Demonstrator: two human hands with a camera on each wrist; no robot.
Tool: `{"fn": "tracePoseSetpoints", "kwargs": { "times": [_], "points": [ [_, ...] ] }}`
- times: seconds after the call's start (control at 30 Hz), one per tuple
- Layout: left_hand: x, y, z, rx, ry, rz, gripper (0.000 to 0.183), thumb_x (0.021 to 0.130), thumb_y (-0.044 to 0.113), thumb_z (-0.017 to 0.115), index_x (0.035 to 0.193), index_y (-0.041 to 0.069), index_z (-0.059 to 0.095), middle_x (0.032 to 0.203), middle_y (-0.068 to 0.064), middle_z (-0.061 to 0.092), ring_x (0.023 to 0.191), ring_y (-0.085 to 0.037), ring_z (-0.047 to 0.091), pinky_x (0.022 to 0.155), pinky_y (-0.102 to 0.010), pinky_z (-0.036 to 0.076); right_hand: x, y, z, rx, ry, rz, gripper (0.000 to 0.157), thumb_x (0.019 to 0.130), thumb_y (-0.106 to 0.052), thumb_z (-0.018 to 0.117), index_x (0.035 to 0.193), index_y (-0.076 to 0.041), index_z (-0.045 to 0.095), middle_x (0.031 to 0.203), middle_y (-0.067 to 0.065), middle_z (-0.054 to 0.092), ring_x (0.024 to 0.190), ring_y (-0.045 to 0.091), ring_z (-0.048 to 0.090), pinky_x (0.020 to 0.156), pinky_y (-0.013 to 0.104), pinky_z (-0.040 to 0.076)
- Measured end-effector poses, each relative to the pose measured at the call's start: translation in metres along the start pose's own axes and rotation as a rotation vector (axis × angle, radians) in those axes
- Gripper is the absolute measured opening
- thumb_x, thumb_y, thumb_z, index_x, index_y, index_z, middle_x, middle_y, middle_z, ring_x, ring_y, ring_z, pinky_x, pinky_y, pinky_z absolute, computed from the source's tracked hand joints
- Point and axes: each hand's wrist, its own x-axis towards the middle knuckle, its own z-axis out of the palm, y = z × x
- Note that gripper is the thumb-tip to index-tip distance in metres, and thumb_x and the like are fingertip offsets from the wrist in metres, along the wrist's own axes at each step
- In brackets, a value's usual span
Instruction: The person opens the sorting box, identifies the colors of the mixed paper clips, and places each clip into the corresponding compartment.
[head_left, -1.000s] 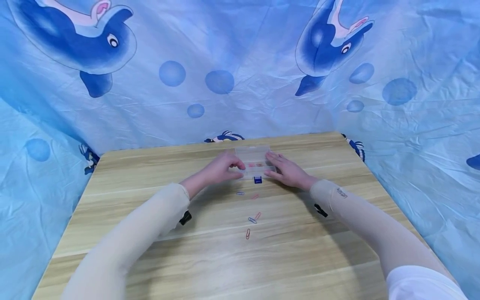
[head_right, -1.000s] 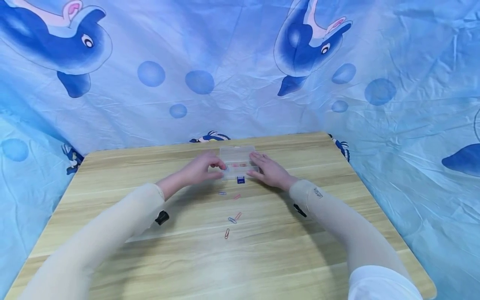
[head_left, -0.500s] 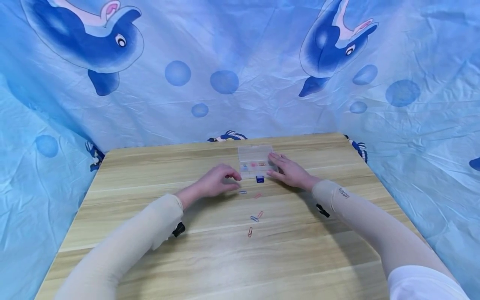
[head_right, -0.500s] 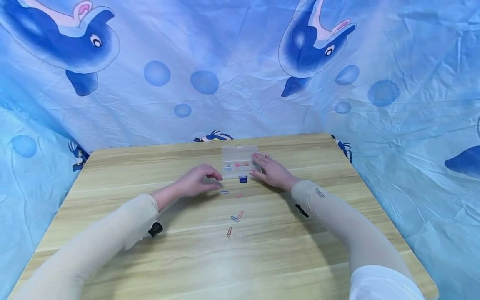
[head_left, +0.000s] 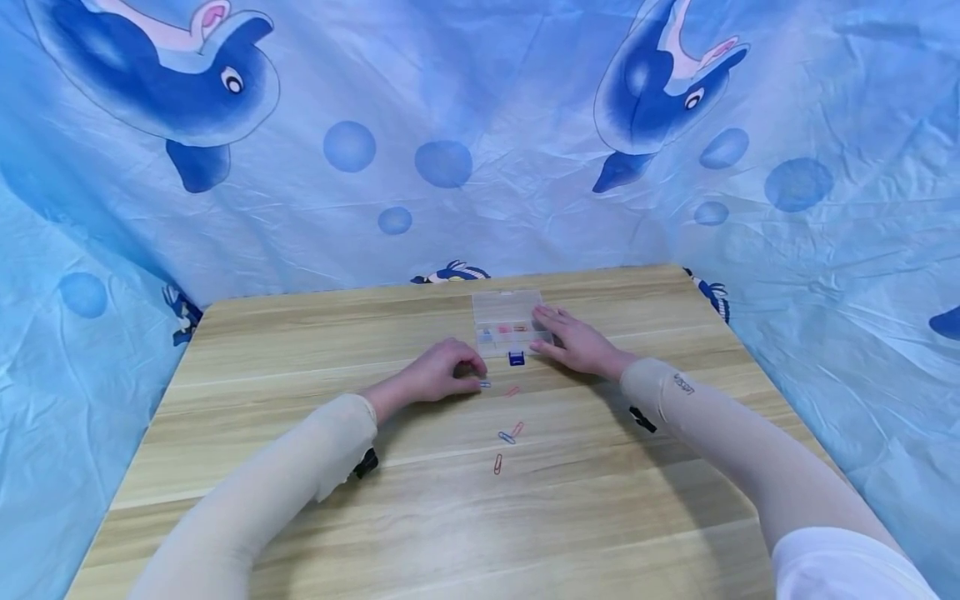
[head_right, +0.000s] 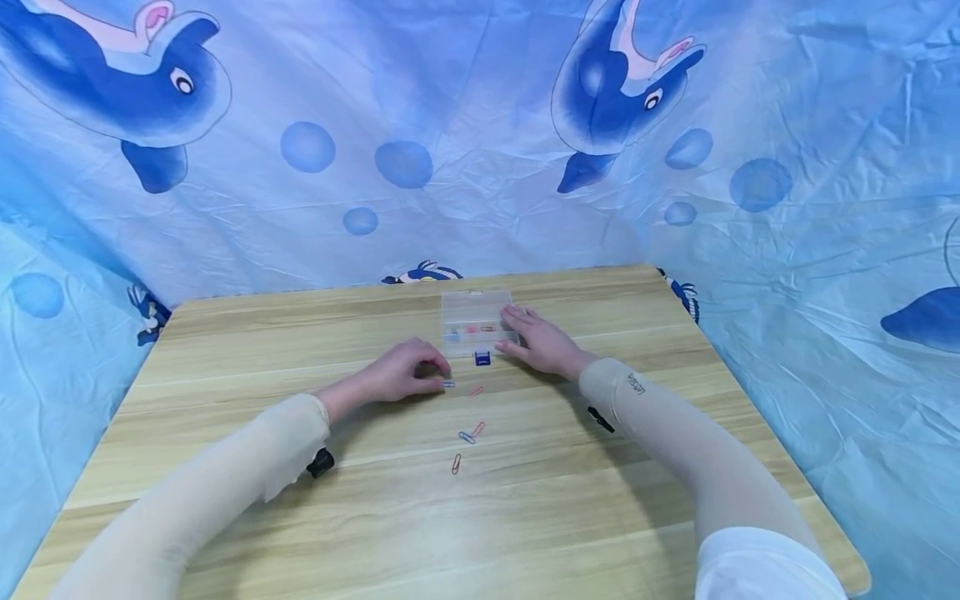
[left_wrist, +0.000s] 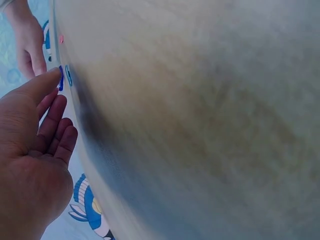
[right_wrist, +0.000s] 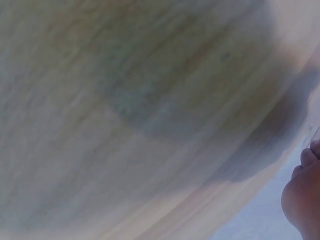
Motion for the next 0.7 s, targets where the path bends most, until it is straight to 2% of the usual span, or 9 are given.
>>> {"fn": "tracePoseSetpoints", "kwargs": {
  "times": [0.2,0.5,0.7],
  "points": [
    [0.0056,-0.0034,0.0043,0.026,-0.04,0.024,0.017,0.093,0.022,0.085,0.107,0.015,0.078,0.105,0.002,0.074,0.101,-0.017,0.06,0.095,-0.04,0.048,-0.0009,0.0009,-0.0013,0.003,-0.007,0.006,0.081,0.109,-0.057,0.053,0.168,-0.009,0.027,0.176,0.012,0.023,0.161,0.039,0.022,0.13,0.051,0.018],
    [0.006,-0.0053,0.0043,0.052,-0.072,0.01,0.011,0.096,0.023,0.083,0.105,0.017,0.078,0.108,0.002,0.07,0.103,-0.018,0.056,0.094,-0.039,0.047,-0.0001,-0.0011,-0.0009,-0.004,-0.012,0.009,0.079,0.109,-0.054,0.054,0.169,-0.009,0.027,0.176,0.011,0.023,0.161,0.039,0.022,0.13,0.051,0.019],
    [0.0073,-0.0043,0.0047,0.064,-0.085,0.04,0.006,0.095,0.019,0.082,0.099,0.017,0.078,0.102,0.003,0.07,0.102,-0.019,0.058,0.096,-0.041,0.047,-0.0007,-0.0001,0.0018,-0.013,-0.004,0.01,0.079,0.109,-0.054,0.055,0.168,-0.009,0.028,0.176,0.011,0.024,0.161,0.04,0.023,0.13,0.051,0.02]
  ]
}}
